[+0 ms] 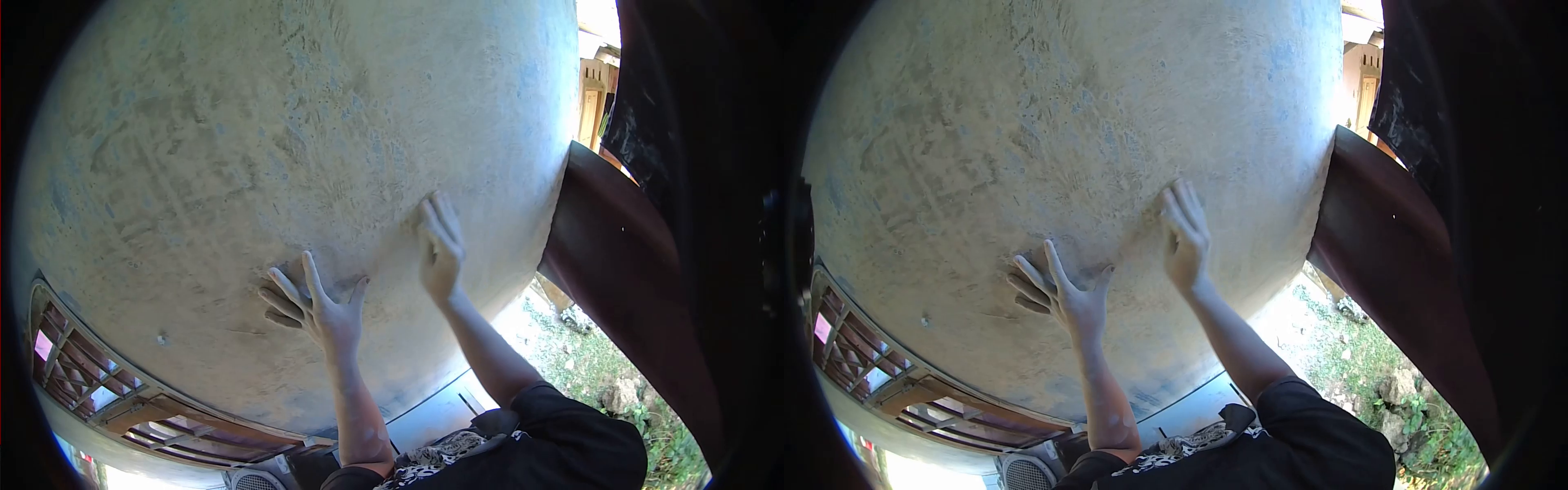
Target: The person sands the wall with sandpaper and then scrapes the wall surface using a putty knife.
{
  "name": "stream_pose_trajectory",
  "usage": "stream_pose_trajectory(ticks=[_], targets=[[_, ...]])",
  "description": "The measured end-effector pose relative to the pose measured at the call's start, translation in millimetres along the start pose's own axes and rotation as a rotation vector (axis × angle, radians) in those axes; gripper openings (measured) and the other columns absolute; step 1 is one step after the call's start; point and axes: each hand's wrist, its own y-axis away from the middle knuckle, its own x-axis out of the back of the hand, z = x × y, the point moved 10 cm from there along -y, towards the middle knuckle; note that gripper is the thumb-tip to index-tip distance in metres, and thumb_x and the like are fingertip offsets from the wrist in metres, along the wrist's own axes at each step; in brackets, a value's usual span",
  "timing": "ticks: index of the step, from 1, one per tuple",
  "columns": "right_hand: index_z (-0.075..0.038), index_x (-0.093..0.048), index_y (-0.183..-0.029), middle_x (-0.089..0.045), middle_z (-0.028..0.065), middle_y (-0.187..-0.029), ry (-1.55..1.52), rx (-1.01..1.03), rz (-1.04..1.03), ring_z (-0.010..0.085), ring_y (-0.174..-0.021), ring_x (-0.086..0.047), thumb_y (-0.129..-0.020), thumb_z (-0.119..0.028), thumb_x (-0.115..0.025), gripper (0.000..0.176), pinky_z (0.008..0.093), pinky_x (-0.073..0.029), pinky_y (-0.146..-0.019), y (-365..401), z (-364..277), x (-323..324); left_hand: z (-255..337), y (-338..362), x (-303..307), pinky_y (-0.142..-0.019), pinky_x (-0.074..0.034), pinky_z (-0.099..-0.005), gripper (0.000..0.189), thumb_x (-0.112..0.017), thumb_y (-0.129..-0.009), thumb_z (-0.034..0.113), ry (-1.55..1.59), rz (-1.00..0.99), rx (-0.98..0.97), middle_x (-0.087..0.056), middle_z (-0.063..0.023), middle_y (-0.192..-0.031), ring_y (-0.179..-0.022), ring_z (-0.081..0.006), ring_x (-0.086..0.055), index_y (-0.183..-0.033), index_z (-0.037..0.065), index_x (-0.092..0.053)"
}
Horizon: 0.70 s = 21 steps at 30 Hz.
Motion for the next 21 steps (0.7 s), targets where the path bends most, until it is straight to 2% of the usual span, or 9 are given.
stream_pose_trajectory(ticks=[2,4,5,10,12,14,16,19,21], targets=[[-0.001,-0.072,-0.131,-0.060,0.0187,-0.150,-0.052,0.014,-0.033,0.0390,-0.144,-0.051,-0.090,0.011,-0.062,0.044,0.0471,-0.044,-0.118,20.2,-23.8,-0.4,1.4,0.5,0.4,-0.118,-0.002,-0.0778,0.121,-0.094,-0.068,0.052,-0.066,0.003,-0.017,-0.007,-0.0216,-0.176,-0.158,-0.0557,0.004,-0.167,0.025,-0.030],[-0.001,-0.072,-0.131,-0.058,0.0221,-0.151,-0.121,0.036,-0.323,0.0422,-0.146,-0.048,-0.087,0.012,-0.062,0.046,0.0474,-0.041,-0.120,44.5,-42.1,-23.9,1.7,-0.1,0.5,-0.118,-0.002,-0.0778,0.122,-0.095,-0.068,0.052,-0.076,0.000,-0.019,-0.006,-0.0218,-0.176,-0.158,-0.0557,0.004,-0.167,0.025,-0.030],[-0.001,-0.072,-0.131,-0.058,0.0221,-0.151,-0.124,0.031,-0.317,0.0422,-0.146,-0.048,-0.087,0.012,-0.062,0.046,0.0474,-0.041,-0.120,48.4,-31.2,-23.0,0.7,0.8,-0.3,-0.118,-0.002,-0.0778,0.123,-0.095,-0.067,0.052,-0.080,-0.013,-0.019,-0.006,-0.0220,-0.176,-0.158,-0.0557,0.005,-0.167,0.025,-0.030],[0.006,-0.068,-0.132,-0.055,0.0268,-0.151,-0.001,-0.031,-0.031,0.0438,-0.147,-0.046,-0.098,0.007,-0.057,0.036,0.0478,-0.035,-0.124,-3.2,25.8,4.5,1.7,1.0,-4.2,-0.118,-0.002,-0.0783,0.124,-0.095,-0.067,0.051,-0.080,-0.027,-0.027,-0.002,-0.0222,-0.176,-0.157,-0.0567,0.007,-0.168,0.024,-0.028],[0.007,-0.067,-0.134,-0.054,0.0276,-0.152,0.021,-0.296,0.186,0.0434,-0.147,-0.045,-0.101,0.004,-0.056,0.034,0.0480,-0.034,-0.124,-19.8,45.9,14.9,2.1,2.2,-3.5,-0.118,-0.002,-0.0785,0.124,-0.095,-0.067,0.051,-0.072,-0.029,-0.027,0.000,-0.0222,-0.176,-0.157,-0.0572,0.007,-0.168,0.024,-0.027],[0.005,-0.068,-0.134,-0.054,0.0262,-0.152,0.020,-0.258,0.172,0.0430,-0.148,-0.044,-0.099,0.004,-0.059,0.035,0.0488,-0.035,-0.123,-21.0,19.7,3.8,-1.8,1.8,-4.4,-0.113,-0.002,-0.0836,0.122,-0.093,-0.065,0.061,-0.082,-0.051,-0.021,-0.002,-0.0244,-0.175,-0.155,-0.0615,0.005,-0.166,0.024,-0.034],[0.003,-0.068,-0.134,-0.053,0.0249,-0.153,0.011,-0.219,0.175,0.0426,-0.148,-0.044,-0.097,0.003,-0.063,0.037,0.0496,-0.035,-0.123,-11.8,3.0,1.3,-1.9,2.2,-2.7,-0.113,-0.002,-0.0835,0.123,-0.093,-0.065,0.060,-0.073,-0.048,-0.032,-0.001,-0.0242,-0.175,-0.155,-0.0616,0.005,-0.166,0.024,-0.034],[0.001,-0.069,-0.134,-0.055,0.0225,-0.152,-0.137,-0.072,-0.219,0.0371,-0.149,-0.045,-0.099,0.001,-0.061,0.036,0.0481,-0.032,-0.125,20.7,-20.4,-15.6,-3.3,0.6,-5.6,-0.114,-0.002,-0.0836,0.125,-0.094,-0.064,0.058,-0.057,-0.045,-0.029,0.000,-0.0239,-0.175,-0.155,-0.0618,0.006,-0.167,0.024,-0.032],[0.001,-0.069,-0.134,-0.056,0.0217,-0.152,-0.092,-0.070,-0.168,0.0370,-0.149,-0.045,-0.100,0.001,-0.060,0.035,0.0477,-0.031,-0.125,25.7,25.5,1.8,-4.4,2.3,-5.3,-0.113,-0.003,-0.0838,0.126,-0.094,-0.063,0.057,-0.067,-0.055,-0.020,0.000,-0.0238,-0.175,-0.155,-0.0621,0.007,-0.167,0.024,-0.031]])
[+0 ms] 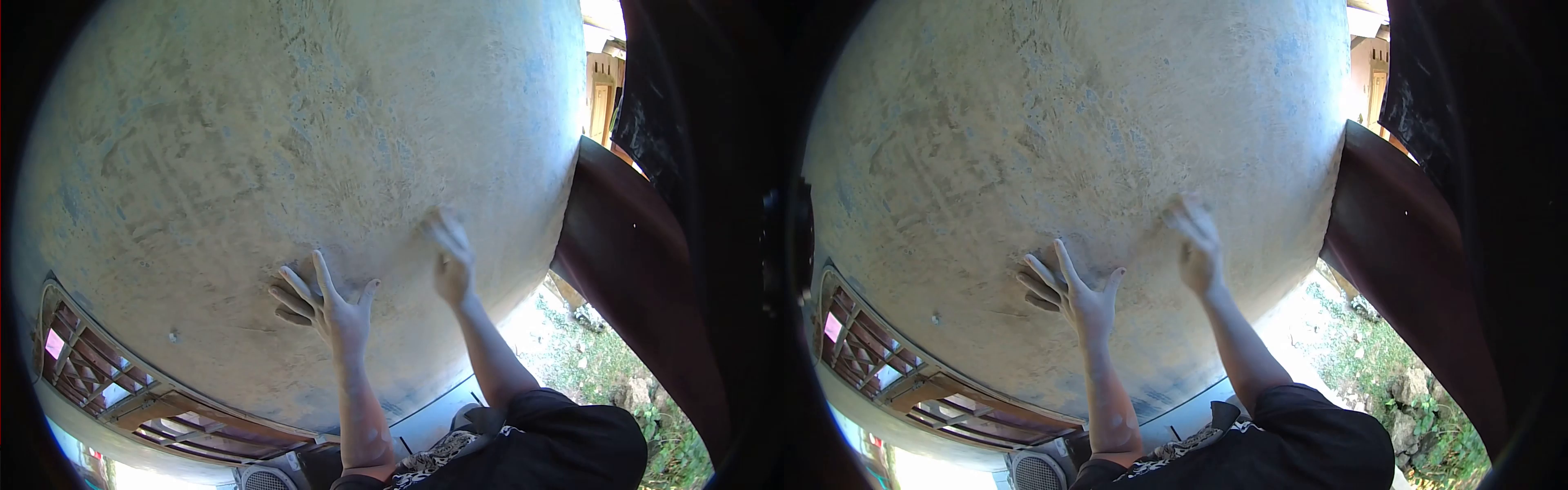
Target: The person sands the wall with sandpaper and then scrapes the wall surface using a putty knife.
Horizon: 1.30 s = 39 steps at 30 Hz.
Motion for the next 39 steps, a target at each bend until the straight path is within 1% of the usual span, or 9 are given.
stream_pose_trajectory(ticks=[2,4,11,21,24,26,30,32,39], targets=[[0.002,-0.069,-0.133,-0.057,0.0209,-0.152,0.042,-0.002,0.049,0.0370,-0.149,-0.045,-0.101,0.001,-0.059,0.034,0.0472,-0.031,-0.126,-15.4,22.5,14.0,3.4,-1.1,1.0,-0.113,-0.003,-0.0843,0.127,-0.095,-0.063,0.056,-0.009,-0.028,-0.008,0.000,-0.0241,-0.175,-0.155,-0.0624,0.007,-0.167,0.024,-0.030],[0.002,-0.070,-0.133,-0.057,0.0209,-0.151,-0.005,-0.327,0.277,0.0374,-0.150,-0.043,-0.103,-0.001,-0.056,0.033,0.0480,-0.030,-0.126,-33.4,50.3,48.1,2.7,-0.3,-0.3,-0.113,-0.002,-0.0843,0.127,-0.095,-0.063,0.055,-0.009,-0.030,-0.002,0.000,-0.0245,-0.175,-0.154,-0.0625,0.008,-0.167,0.024,-0.030],[0.000,-0.061,-0.143,-0.050,0.0216,-0.156,-0.083,-0.023,-0.046,0.0412,-0.151,-0.038,-0.105,-0.004,-0.055,0.038,0.0496,-0.027,-0.128,-4.1,-49.0,-22.1,8.4,-0.8,5.9,-0.113,0.000,-0.0842,0.125,-0.095,-0.066,0.054,-0.003,0.020,-0.048,0.001,-0.0258,-0.175,-0.154,-0.0628,0.009,-0.168,0.024,-0.029],[0.004,-0.060,-0.142,-0.050,0.0267,-0.154,0.083,-0.193,0.250,0.0428,-0.150,-0.039,-0.102,0.004,-0.055,0.041,0.0512,-0.030,-0.126,-48.9,3.2,12.4,7.2,-0.4,0.0,-0.116,0.004,-0.0785,0.130,-0.096,-0.067,0.048,-0.029,-0.038,0.001,0.002,-0.0267,-0.175,-0.156,-0.0587,0.011,-0.170,0.022,-0.020],[0.003,-0.062,-0.141,-0.052,0.0265,-0.153,0.003,-0.017,0.166,0.0409,-0.150,-0.040,-0.102,0.006,-0.052,0.040,0.0495,-0.031,-0.127,-10.8,-27.3,-2.9,7.2,-1.3,2.1,-0.113,0.000,-0.0836,0.125,-0.096,-0.066,0.050,0.028,-0.010,-0.009,0.001,-0.0258,-0.175,-0.155,-0.0611,0.009,-0.168,0.024,-0.028],[0.000,-0.064,-0.139,-0.052,0.0256,-0.153,-0.030,-0.003,-0.172,0.0396,-0.151,-0.039,-0.102,0.006,-0.052,0.040,0.0482,-0.030,-0.127,19.0,-32.5,-20.1,5.8,0.5,0.2,-0.113,-0.001,-0.0836,0.125,-0.096,-0.066,0.049,-0.002,-0.033,-0.002,0.002,-0.0258,-0.175,-0.155,-0.0608,0.009,-0.168,0.024,-0.028],[-0.002,-0.067,-0.138,-0.051,0.0240,-0.155,-0.022,0.063,-0.118,0.0391,-0.152,-0.039,-0.100,0.007,-0.053,0.041,0.0465,-0.028,-0.128,16.1,41.9,12.0,1.8,5.8,-5.9,-0.113,-0.002,-0.0842,0.126,-0.097,-0.065,0.050,-0.026,-0.042,-0.039,0.003,-0.0261,-0.175,-0.155,-0.0610,0.010,-0.167,0.023,-0.029],[-0.003,-0.068,-0.138,-0.049,0.0227,-0.157,-0.017,-0.275,0.140,0.0394,-0.153,-0.037,-0.098,0.008,-0.055,0.043,0.0477,-0.026,-0.128,-12.2,74.1,49.6,1.3,8.7,-12.4,-0.112,-0.001,-0.0852,0.127,-0.096,-0.065,0.053,-0.033,-0.058,-0.015,0.006,-0.0276,-0.174,-0.154,-0.0629,0.011,-0.168,0.021,-0.028],[-0.002,-0.065,-0.141,-0.041,0.0228,-0.163,-0.028,-0.021,-0.152,0.0407,-0.154,-0.034,-0.100,0.002,-0.060,0.042,0.0507,-0.027,-0.127,-2.2,-19.1,-7.8,21.8,12.0,-17.8,-0.116,0.003,-0.0797,0.135,-0.096,-0.068,0.049,-0.033,-0.018,0.014,0.010,-0.0274,-0.174,-0.155,-0.0602,0.014,-0.170,0.020,-0.013]])
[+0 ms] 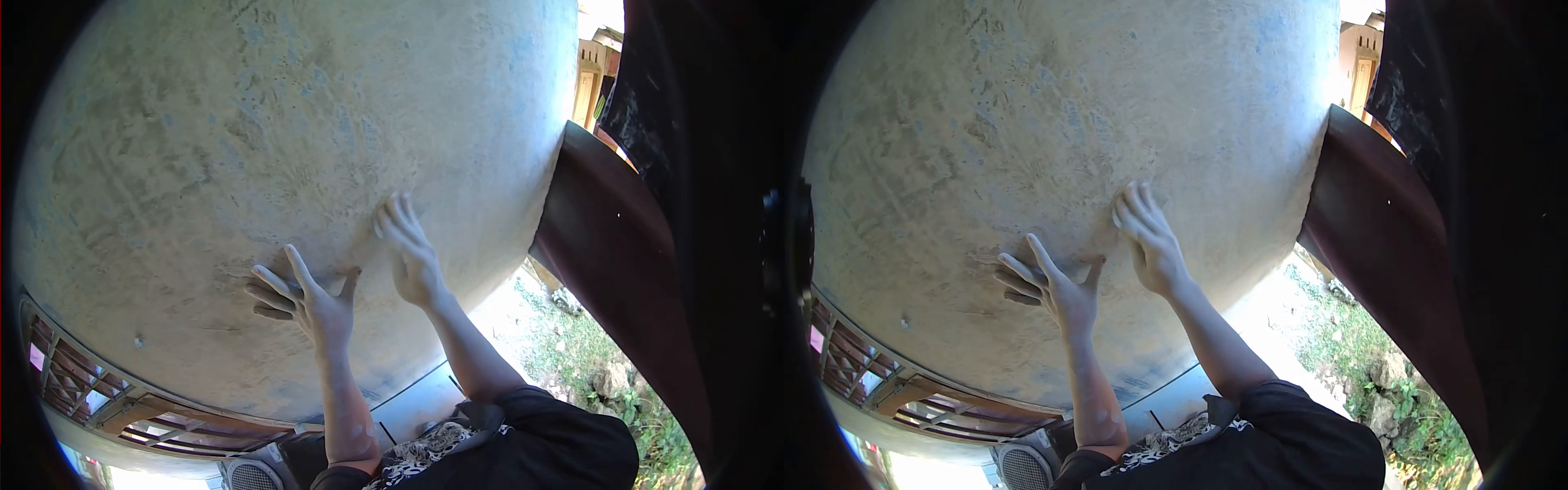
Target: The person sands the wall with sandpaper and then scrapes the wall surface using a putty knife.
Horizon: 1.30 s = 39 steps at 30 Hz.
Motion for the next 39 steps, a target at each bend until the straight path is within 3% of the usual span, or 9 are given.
stream_pose_trajectory(ticks=[2,4,6,9,16,21,29,35,39], targets=[[-0.002,-0.064,-0.142,-0.039,0.0233,-0.164,-0.013,0.043,-0.146,0.0414,-0.154,-0.033,-0.100,0.002,-0.060,0.042,0.0505,-0.026,-0.127,1.9,3.8,-14.1,-1.0,-2.0,-0.9,-0.116,0.004,-0.0794,0.134,-0.095,-0.069,0.050,0.011,-0.021,-0.003,0.012,-0.0283,-0.173,-0.155,-0.0598,0.015,-0.171,0.020,-0.013],[-0.003,-0.063,-0.143,-0.040,0.0248,-0.162,-0.673,-0.358,0.104,0.0411,-0.154,-0.034,-0.100,0.004,-0.058,0.044,0.0493,-0.025,-0.128,-13.9,83.7,9.0,-1.0,-0.5,-0.9,-0.116,0.005,-0.0795,0.134,-0.094,-0.070,0.051,-0.004,-0.031,-0.009,0.012,-0.0288,-0.173,-0.154,-0.0599,0.015,-0.171,0.019,-0.012],[-0.003,-0.063,-0.144,-0.042,0.0263,-0.161,0.153,-0.073,0.287,0.0415,-0.153,-0.036,-0.101,0.001,-0.058,0.043,0.0474,-0.027,-0.128,-47.3,70.9,68.2,-0.5,-0.4,-1.2,-0.115,0.005,-0.0796,0.134,-0.093,-0.070,0.053,-0.011,-0.037,-0.008,0.012,-0.0293,-0.173,-0.154,-0.0600,0.016,-0.171,0.019,-0.011],[-0.003,-0.062,-0.144,-0.045,0.0251,-0.159,0.137,-0.118,0.322,0.0412,-0.152,-0.037,-0.103,-0.003,-0.059,0.041,0.0460,-0.026,-0.128,-63.8,64.0,69.3,1.4,-1.6,-2.6,-0.115,0.005,-0.0805,0.135,-0.093,-0.069,0.054,0.013,-0.024,0.009,0.013,-0.0295,-0.173,-0.154,-0.0606,0.016,-0.171,0.019,-0.011],[-0.005,-0.067,-0.139,-0.052,0.0224,-0.155,0.081,0.035,-0.171,0.0391,-0.153,-0.038,-0.103,-0.003,-0.056,0.038,0.0456,-0.026,-0.128,10.3,45.2,6.7,3.2,1.6,-4.5,-0.112,0.004,-0.0832,0.137,-0.094,-0.068,0.053,-0.039,-0.046,-0.046,0.014,-0.0303,-0.172,-0.153,-0.0616,0.017,-0.171,0.017,-0.011],[-0.008,-0.069,-0.138,-0.048,0.0202,-0.159,-0.003,-0.277,0.314,0.0395,-0.154,-0.036,-0.105,-0.003,-0.052,0.037,0.0459,-0.024,-0.129,-34.6,97.0,84.3,6.2,5.4,-12.7,-0.104,0.001,-0.0907,0.129,-0.094,-0.068,0.052,0.003,-0.073,-0.054,0.013,-0.0315,-0.172,-0.150,-0.0663,0.017,-0.169,0.018,-0.021],[-0.009,-0.064,-0.144,-0.044,0.0225,-0.161,-0.038,0.063,-0.185,0.0415,-0.155,-0.033,-0.104,-0.003,-0.054,0.042,0.0481,-0.023,-0.129,18.3,3.5,-13.0,14.1,8.1,-22.1,-0.103,0.003,-0.0915,0.122,-0.092,-0.072,0.054,0.013,-0.095,-0.111,0.011,-0.0311,-0.172,-0.150,-0.0660,0.017,-0.169,0.020,-0.025],[-0.003,-0.062,-0.145,-0.044,0.0242,-0.161,0.041,-0.244,0.220,0.0421,-0.155,-0.031,-0.106,-0.006,-0.055,0.040,0.0481,-0.023,-0.129,-12.1,43.8,44.9,11.2,11.9,-29.0,-0.105,0.004,-0.0897,0.116,-0.087,-0.074,0.060,0.026,-0.102,-0.085,0.006,-0.0289,-0.173,-0.152,-0.0644,0.013,-0.167,0.022,-0.029],[-0.003,-0.062,-0.145,-0.042,0.0235,-0.163,-0.038,-0.125,0.084,0.0435,-0.155,-0.031,-0.104,-0.004,-0.059,0.041,0.0475,-0.026,-0.127,-17.2,-1.5,13.2,7.4,15.7,-31.9,-0.110,0.001,-0.0862,0.120,-0.084,-0.074,0.067,-0.047,-0.120,-0.091,0.002,-0.0271,-0.174,-0.154,-0.0611,0.013,-0.168,0.020,-0.026]])
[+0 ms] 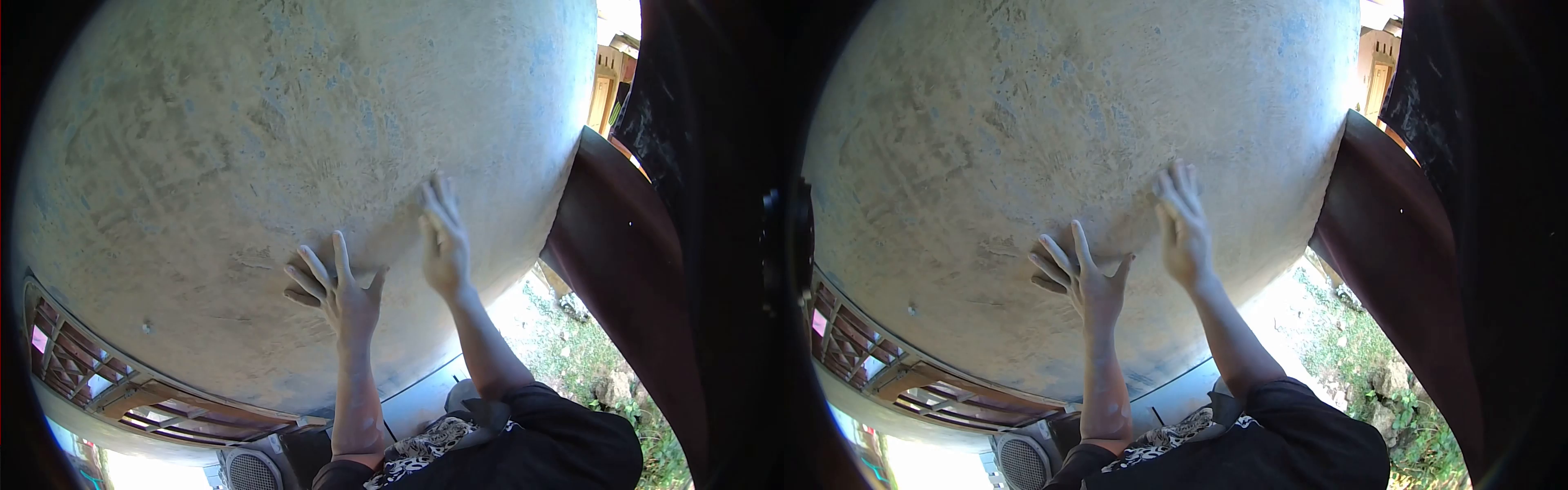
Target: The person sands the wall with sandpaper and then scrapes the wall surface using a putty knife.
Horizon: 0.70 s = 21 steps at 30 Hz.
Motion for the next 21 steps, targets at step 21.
stream_pose_trajectory(ticks=[21], targets=[[0.000,-0.061,-0.144,-0.044,0.0267,-0.160,0.057,-0.033,0.051,0.0442,-0.153,-0.035,-0.108,-0.007,-0.055,0.038,0.0471,-0.031,-0.125,-14.0,3.5,16.1,-8.9,5.4,1.8,-0.113,-0.003,-0.0841,0.105,-0.082,-0.080,0.063,-0.013,-0.025,-0.069,-0.005,-0.0237,-0.175,-0.156,-0.0588,0.003,-0.166,0.024,-0.035]])
